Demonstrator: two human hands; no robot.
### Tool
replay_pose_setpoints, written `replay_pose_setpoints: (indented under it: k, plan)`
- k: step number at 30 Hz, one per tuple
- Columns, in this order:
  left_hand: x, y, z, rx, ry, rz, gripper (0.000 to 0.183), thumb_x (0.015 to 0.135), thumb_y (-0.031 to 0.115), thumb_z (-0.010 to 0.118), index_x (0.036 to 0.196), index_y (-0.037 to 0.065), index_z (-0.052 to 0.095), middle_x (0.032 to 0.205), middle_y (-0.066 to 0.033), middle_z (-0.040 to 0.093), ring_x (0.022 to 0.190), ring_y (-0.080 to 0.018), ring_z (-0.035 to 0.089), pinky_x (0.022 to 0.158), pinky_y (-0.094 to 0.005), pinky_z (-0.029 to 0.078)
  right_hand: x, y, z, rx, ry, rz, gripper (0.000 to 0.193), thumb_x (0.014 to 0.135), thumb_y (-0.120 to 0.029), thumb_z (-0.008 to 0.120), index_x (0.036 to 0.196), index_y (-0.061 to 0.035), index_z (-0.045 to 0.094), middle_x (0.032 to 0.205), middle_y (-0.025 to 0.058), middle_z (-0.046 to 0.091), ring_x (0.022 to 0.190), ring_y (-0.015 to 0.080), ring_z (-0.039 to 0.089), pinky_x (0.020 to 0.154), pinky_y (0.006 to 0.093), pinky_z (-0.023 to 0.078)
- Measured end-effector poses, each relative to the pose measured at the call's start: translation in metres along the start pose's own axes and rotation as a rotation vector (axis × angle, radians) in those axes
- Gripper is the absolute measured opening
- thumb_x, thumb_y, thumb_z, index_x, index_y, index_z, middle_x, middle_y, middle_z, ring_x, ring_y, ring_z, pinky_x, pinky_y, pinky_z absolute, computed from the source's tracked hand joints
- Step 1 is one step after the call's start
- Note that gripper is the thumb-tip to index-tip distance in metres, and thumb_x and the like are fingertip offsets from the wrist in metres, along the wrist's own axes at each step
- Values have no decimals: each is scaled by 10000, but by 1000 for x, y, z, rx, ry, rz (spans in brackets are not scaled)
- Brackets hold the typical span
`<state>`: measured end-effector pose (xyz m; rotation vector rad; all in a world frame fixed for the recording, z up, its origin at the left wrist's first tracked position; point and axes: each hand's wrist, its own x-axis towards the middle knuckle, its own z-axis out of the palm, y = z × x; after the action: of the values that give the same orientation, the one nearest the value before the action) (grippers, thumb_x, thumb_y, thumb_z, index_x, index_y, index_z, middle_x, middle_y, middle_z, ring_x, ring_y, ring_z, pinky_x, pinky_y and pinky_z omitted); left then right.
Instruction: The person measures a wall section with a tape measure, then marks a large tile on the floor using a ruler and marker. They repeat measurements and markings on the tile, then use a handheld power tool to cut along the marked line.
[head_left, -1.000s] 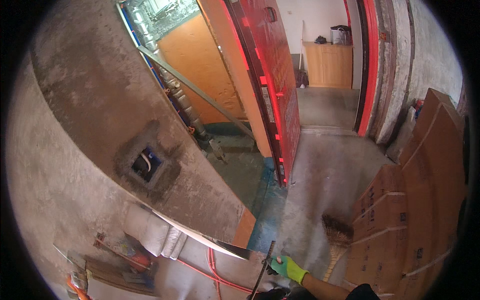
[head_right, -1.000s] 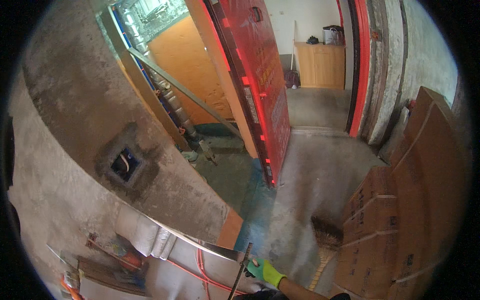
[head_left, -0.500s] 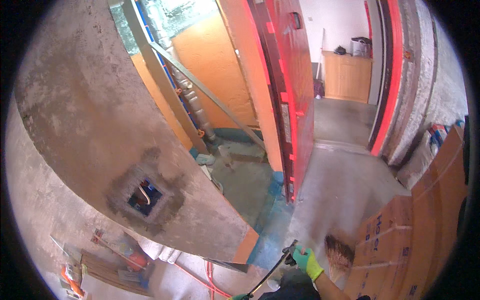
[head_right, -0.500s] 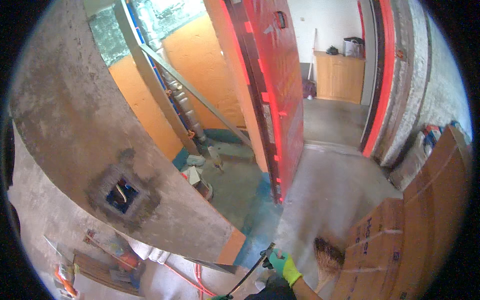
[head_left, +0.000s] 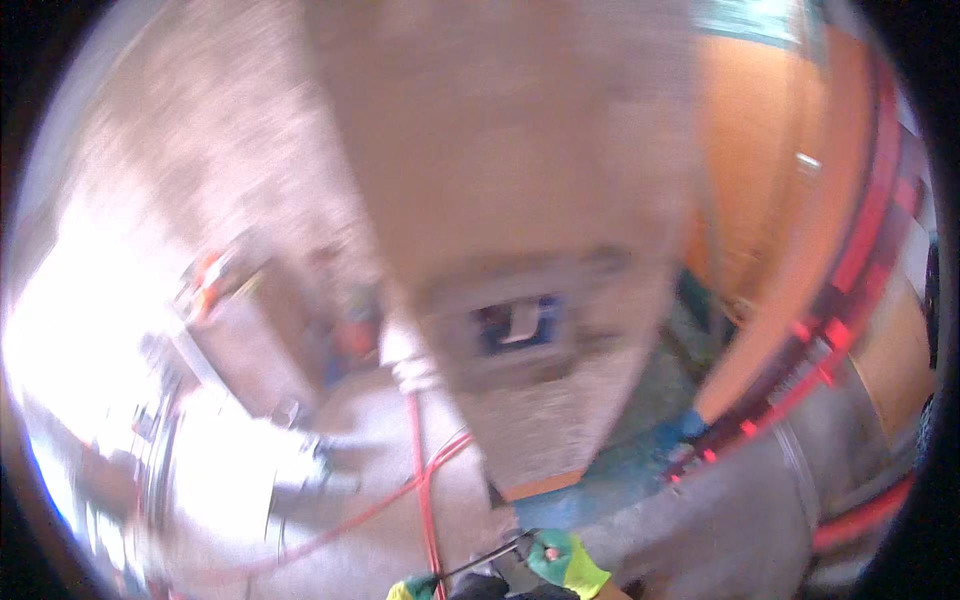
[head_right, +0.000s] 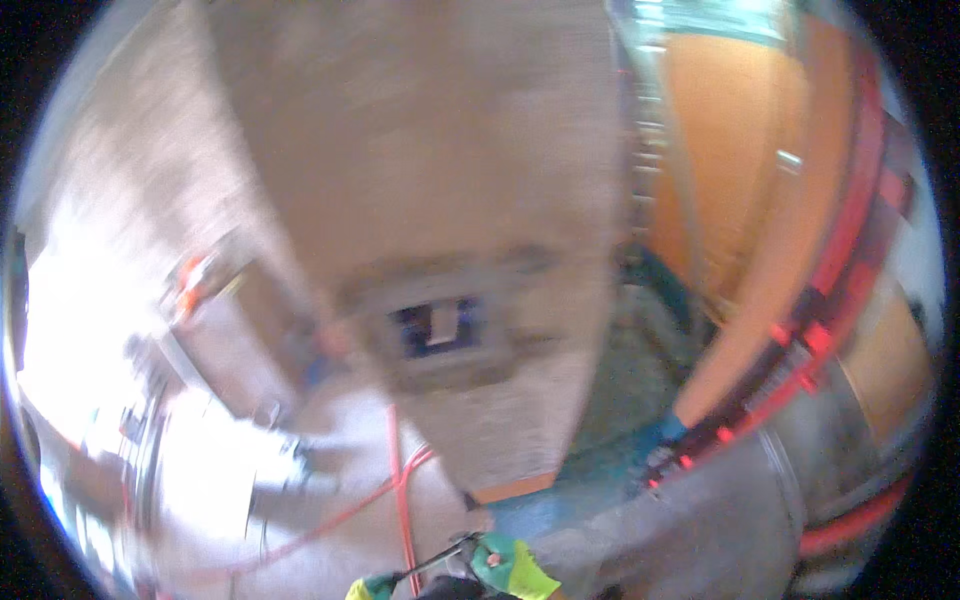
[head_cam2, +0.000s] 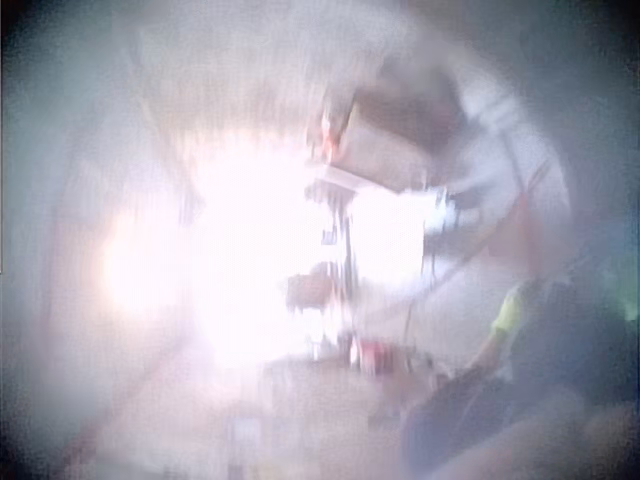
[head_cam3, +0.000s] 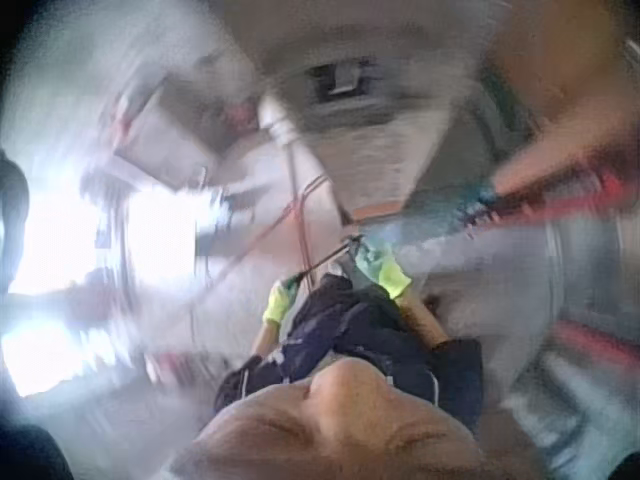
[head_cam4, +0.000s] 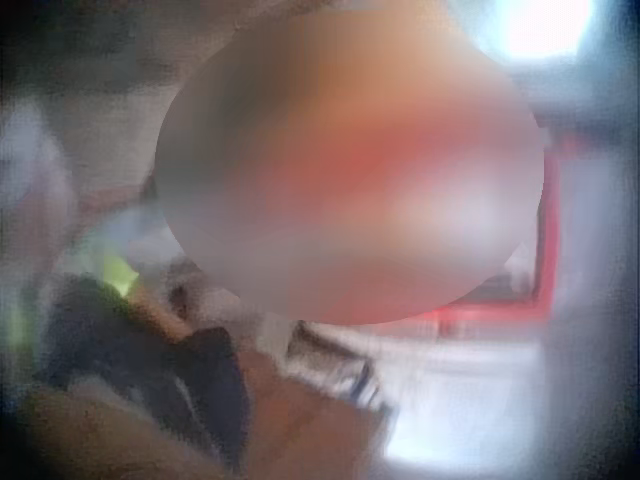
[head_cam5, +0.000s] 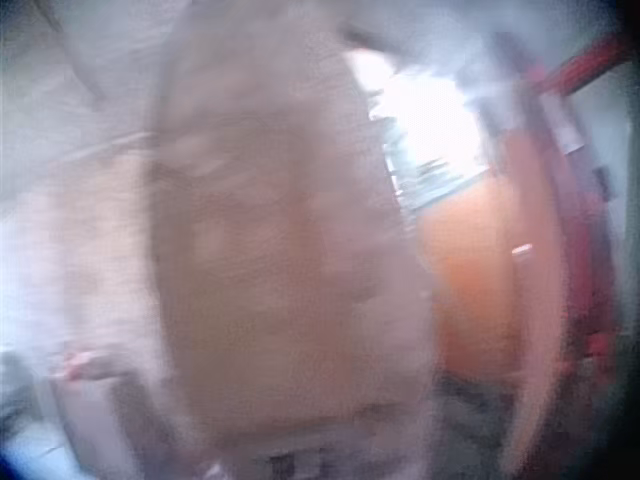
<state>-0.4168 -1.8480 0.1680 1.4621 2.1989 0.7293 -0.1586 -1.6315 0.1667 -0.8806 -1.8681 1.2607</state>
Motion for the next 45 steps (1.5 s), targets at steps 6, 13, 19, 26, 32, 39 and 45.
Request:
replay_pose_setpoints:
  k: [6,13,19,26,32,39,45]
  plan:
    - [-51,-16,-24,-238,193,-194,319,837,156,643,1148,104,689,960,-189,702,885,-405,665,769,-448,530,54,-49,64,-42,-195,-253,168,941,-77,578,818,-8,671,651,71,673,530,184,605,498,336,454]
    - [-78,-83,-42,-225,419,-249,363,812,71,647,1172,96,689,969,-185,698,873,-374,660,755,-423,529,99,-88,174,28,-275,-223,250,982,-153,528,944,29,695,707,89,662,574,178,609,549,315,473]
    - [-84,-150,-83,-343,490,-337,392,819,39,634,1211,35,647,1003,-152,722,900,-332,684,787,-390,535,147,-155,292,127,-316,15,347,1028,-262,502,997,32,683,776,74,686,620,149,647,559,277,522]
    - [-101,-206,-138,-535,500,-477,403,844,38,607,1247,27,625,1025,-155,723,907,-329,685,793,-377,534,186,-218,425,90,-544,-82,296,989,-222,528,918,15,692,734,77,677,582,131,618,524,271,488]
    - [-95,-268,-174,-627,650,-647,381,805,22,612,1182,17,665,945,-135,732,812,-229,689,753,-331,540,229,-204,557,86,-688,-77,269,952,-185,487,818,-28,659,662,46,645,468,101,526,406,287,386]
    - [-98,-353,-272,-521,694,-816,344,847,102,603,1178,34,667,984,-205,703,880,-361,681,784,-389,534,264,-208,716,101,-795,35,293,959,-145,462,669,-121,432,590,-62,406,488,56,439,439,266,376]
    - [-105,-427,-336,-389,609,-854,285,860,139,601,1125,83,689,993,-182,696,928,-398,647,786,-456,515,275,-215,815,283,-772,252,340,1017,-204,475,680,-160,463,603,-119,343,508,15,299,472,224,243]
